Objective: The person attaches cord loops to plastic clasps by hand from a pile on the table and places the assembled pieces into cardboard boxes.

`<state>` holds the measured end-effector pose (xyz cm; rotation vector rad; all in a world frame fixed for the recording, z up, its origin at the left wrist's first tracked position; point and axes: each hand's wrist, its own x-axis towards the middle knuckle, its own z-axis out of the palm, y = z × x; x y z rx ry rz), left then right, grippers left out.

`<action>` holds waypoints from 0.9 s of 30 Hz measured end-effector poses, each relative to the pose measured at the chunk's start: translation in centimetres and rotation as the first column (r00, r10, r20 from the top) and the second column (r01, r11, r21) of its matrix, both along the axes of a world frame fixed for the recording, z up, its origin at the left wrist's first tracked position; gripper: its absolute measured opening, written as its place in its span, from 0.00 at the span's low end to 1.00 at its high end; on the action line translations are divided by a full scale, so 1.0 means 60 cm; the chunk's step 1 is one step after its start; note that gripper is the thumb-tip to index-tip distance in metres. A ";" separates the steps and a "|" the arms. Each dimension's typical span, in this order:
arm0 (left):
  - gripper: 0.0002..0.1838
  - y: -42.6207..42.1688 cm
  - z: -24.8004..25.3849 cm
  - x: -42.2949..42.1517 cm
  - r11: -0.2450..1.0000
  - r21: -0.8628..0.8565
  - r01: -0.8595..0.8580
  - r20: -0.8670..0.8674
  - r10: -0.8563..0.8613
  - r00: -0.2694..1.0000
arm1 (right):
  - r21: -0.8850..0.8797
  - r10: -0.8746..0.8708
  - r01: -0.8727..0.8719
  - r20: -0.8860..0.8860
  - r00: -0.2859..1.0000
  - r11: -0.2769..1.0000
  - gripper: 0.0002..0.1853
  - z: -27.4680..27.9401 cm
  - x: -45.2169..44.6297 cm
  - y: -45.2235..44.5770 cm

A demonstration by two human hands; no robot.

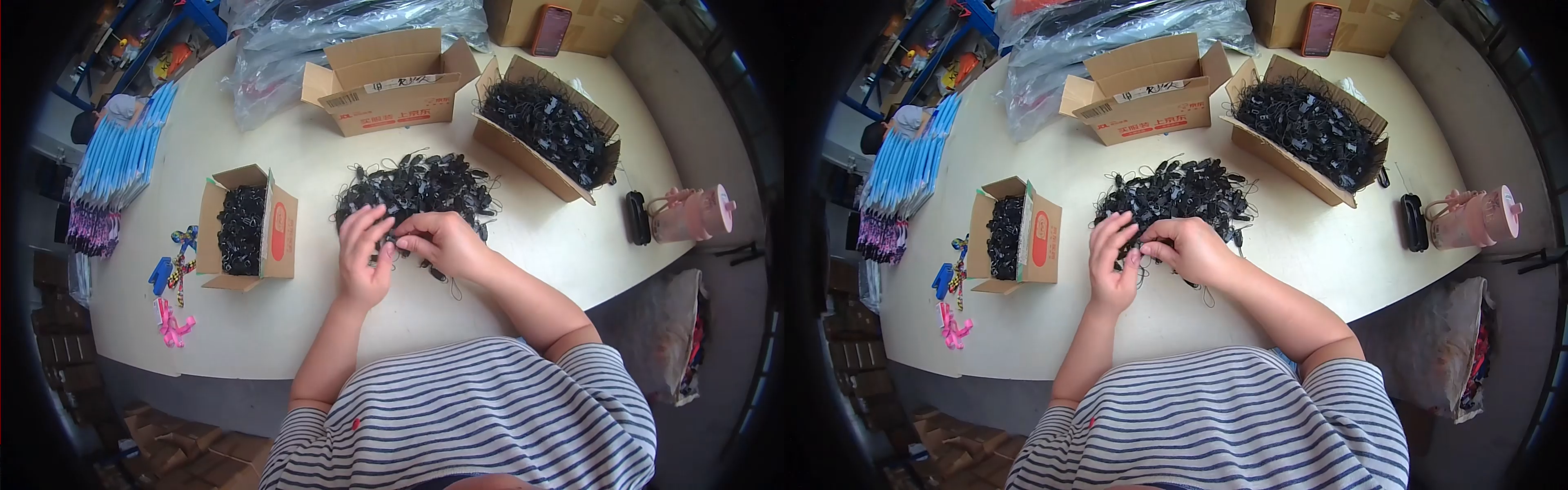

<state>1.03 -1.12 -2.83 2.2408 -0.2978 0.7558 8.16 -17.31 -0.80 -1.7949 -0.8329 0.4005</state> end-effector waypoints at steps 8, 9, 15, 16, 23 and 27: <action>0.16 0.002 -0.011 -0.005 0.970 -0.204 0.131 -0.025 -0.139 0.990 | 0.100 0.036 -0.016 -0.199 0.979 0.995 0.08 -0.003 -0.005 0.003; 0.15 0.001 -0.013 -0.006 0.957 -0.268 0.112 -0.043 -0.128 0.991 | 0.114 0.047 -0.023 -0.217 0.975 0.993 0.08 -0.002 -0.005 0.003; 0.12 -0.007 -0.013 -0.011 0.933 -0.355 0.060 -0.118 -0.108 0.987 | 0.183 0.060 -0.041 -0.100 0.993 0.982 0.10 0.000 -0.008 0.005; 0.12 -0.006 -0.020 -0.011 0.929 -0.366 0.054 -0.146 -0.115 0.983 | 0.149 0.076 -0.066 -0.060 0.995 0.987 0.10 0.007 -0.008 0.001; 0.12 -0.010 -0.026 -0.012 0.675 -0.737 0.034 -0.217 -0.285 0.934 | 0.263 0.068 -0.060 -0.022 0.997 0.963 0.10 -0.002 -0.006 0.005; 0.12 -0.014 -0.014 -0.012 0.565 -0.825 0.028 -0.203 -0.342 0.918 | 0.279 0.005 0.052 -0.200 0.980 0.959 0.11 -0.001 -0.011 0.008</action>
